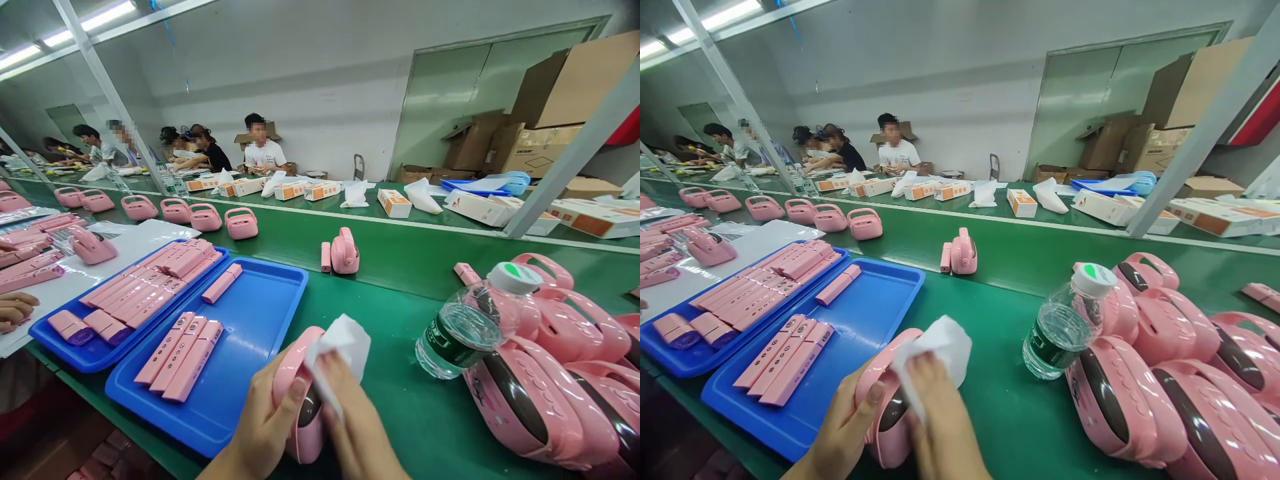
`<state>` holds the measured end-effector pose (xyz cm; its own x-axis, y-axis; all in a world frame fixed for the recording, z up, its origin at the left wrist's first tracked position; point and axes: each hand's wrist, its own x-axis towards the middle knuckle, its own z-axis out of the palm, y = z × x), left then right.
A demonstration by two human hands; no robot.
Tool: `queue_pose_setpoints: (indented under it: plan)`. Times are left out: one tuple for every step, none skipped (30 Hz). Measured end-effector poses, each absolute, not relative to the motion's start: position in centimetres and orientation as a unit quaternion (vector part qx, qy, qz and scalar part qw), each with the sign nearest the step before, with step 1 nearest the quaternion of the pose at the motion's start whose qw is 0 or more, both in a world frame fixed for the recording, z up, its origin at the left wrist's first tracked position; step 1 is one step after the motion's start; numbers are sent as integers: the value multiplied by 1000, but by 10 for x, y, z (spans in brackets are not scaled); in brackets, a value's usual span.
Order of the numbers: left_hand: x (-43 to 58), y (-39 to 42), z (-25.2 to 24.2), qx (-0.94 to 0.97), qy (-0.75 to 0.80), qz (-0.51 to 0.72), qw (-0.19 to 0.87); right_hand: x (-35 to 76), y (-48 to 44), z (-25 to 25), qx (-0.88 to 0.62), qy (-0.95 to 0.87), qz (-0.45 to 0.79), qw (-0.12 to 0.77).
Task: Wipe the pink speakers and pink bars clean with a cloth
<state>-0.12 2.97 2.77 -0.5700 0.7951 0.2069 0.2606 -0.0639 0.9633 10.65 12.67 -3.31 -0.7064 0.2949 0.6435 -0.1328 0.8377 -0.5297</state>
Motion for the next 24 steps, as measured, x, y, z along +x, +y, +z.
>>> queue_pose_setpoints:
  plan:
    - [0,30,28,402,644,611,223,106,128,-38,-89,-871,319,362]
    - [0,31,28,392,641,621,221,105,128,-44,-114,-861,347,354]
    - [1,32,28,378,639,634,216,104,127,-50,-102,-856,357,360]
    - [1,33,28,360,636,648,212,103,125,-57,-58,-858,347,375]
    - [1,34,28,340,636,660,210,102,123,-62,-8,-862,333,381]
    - [1,34,28,316,635,672,210,100,120,-66,26,-864,328,381]
    - [1,34,27,291,633,686,213,100,118,-67,24,-858,342,383]
    - [1,34,27,263,626,700,221,100,115,-66,-15,-841,381,382]
    - [1,33,28,236,615,715,234,101,113,-62,-74,-810,438,383]
    - [2,32,28,213,598,731,249,103,112,-57,-136,-763,503,383]
    - [3,31,29,196,577,746,266,106,112,-50,-190,-705,567,381]
    - [4,30,30,183,556,760,283,109,112,-44,-222,-648,623,377]
    - [7,29,31,172,536,771,297,112,113,-38,-228,-597,673,372]
    - [9,29,34,162,519,781,307,115,115,-32,-224,-552,715,365]
    - [12,29,37,153,505,790,313,117,116,-27,-222,-512,750,356]
    - [15,29,40,144,495,795,318,120,117,-22,-226,-478,775,346]
    - [17,30,43,138,490,798,322,122,118,-18,-232,-452,792,338]
    - [20,30,47,137,490,797,326,124,120,-15,-240,-434,802,332]
    - [23,31,49,143,495,791,330,125,120,-11,-249,-418,810,328]
    - [25,32,51,155,502,781,337,126,121,-9,-258,-402,817,322]
    - [27,33,51,175,511,768,343,127,122,-6,-265,-390,824,315]
    - [28,35,51,206,521,755,340,128,123,-5,-272,-384,829,302]
    - [30,36,51,249,529,745,323,128,124,-4,-280,-386,831,286]
    - [31,37,51,297,535,735,292,129,126,-4,-287,-396,829,271]
